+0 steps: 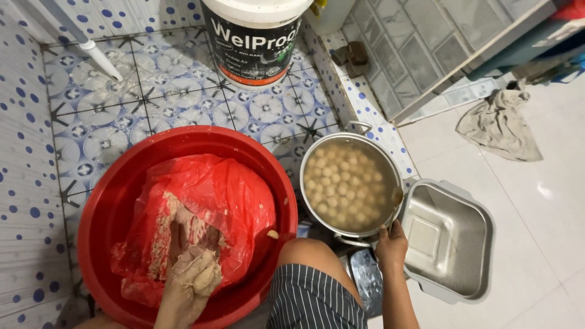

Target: A person manually forms meatballs by squeezing meat paste through their hand and using a spoon to drop them into a pot of water.

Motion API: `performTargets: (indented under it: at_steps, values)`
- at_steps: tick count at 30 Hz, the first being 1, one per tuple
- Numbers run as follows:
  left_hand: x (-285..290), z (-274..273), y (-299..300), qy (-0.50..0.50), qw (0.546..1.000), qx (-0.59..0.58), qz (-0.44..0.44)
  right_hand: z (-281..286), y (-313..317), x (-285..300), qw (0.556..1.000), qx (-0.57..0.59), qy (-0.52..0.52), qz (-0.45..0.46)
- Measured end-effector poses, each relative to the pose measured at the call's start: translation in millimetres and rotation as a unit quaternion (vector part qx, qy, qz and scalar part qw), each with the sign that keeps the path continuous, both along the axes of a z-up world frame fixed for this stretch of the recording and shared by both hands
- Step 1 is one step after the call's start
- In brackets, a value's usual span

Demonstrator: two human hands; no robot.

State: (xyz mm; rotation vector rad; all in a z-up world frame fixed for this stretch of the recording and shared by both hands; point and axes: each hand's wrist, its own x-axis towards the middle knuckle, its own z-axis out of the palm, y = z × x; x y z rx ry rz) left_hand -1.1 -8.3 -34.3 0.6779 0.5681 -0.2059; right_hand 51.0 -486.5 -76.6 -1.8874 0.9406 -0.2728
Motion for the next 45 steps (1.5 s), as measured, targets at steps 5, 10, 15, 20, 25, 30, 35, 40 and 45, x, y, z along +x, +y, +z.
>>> performTargets:
  at_steps: [5,10,15,20,25,30,35,40,45]
  values:
    - [-1.1,51.3,-9.9,0.081,0.995,0.057,-0.009,67.4,25.3,-18.1,0.997,-0.013,0.074,-0.026]
    - [-9.8,62.6,-13.6,0.101,0.974,0.204,-0.001,146.3,77.0,-31.9,0.996,0.079,0.015,0.043]
    - [-8.7,-10.8,8.0,-0.142,0.953,0.24,-0.12,138.7,125.9,-50.5,0.959,0.255,-0.03,0.116]
    - [6.3,65.3,-5.4,0.268,0.922,0.274,-0.061,155.5,205.9,-71.1,0.887,0.374,-0.017,0.27]
    - [18.9,103.4,-4.7,0.227,0.944,0.238,-0.016,147.5,256.7,-80.2,0.821,0.47,0.076,0.314]
    - [15.7,56.0,11.5,0.059,0.973,0.223,-0.011,134.0,264.3,-75.4,0.827,0.473,0.083,0.292]
    - [17.3,-1.4,22.3,-0.121,0.948,0.294,-0.007,133.8,272.2,-71.3,0.828,0.476,0.077,0.288]
    - [17.0,28.3,25.4,0.067,0.953,0.296,-0.01,130.5,276.5,-71.1,0.837,0.445,0.096,0.303]
    - [11.1,68.5,30.8,0.047,0.924,0.374,-0.058,122.7,275.8,-73.3,0.838,0.44,0.091,0.31]
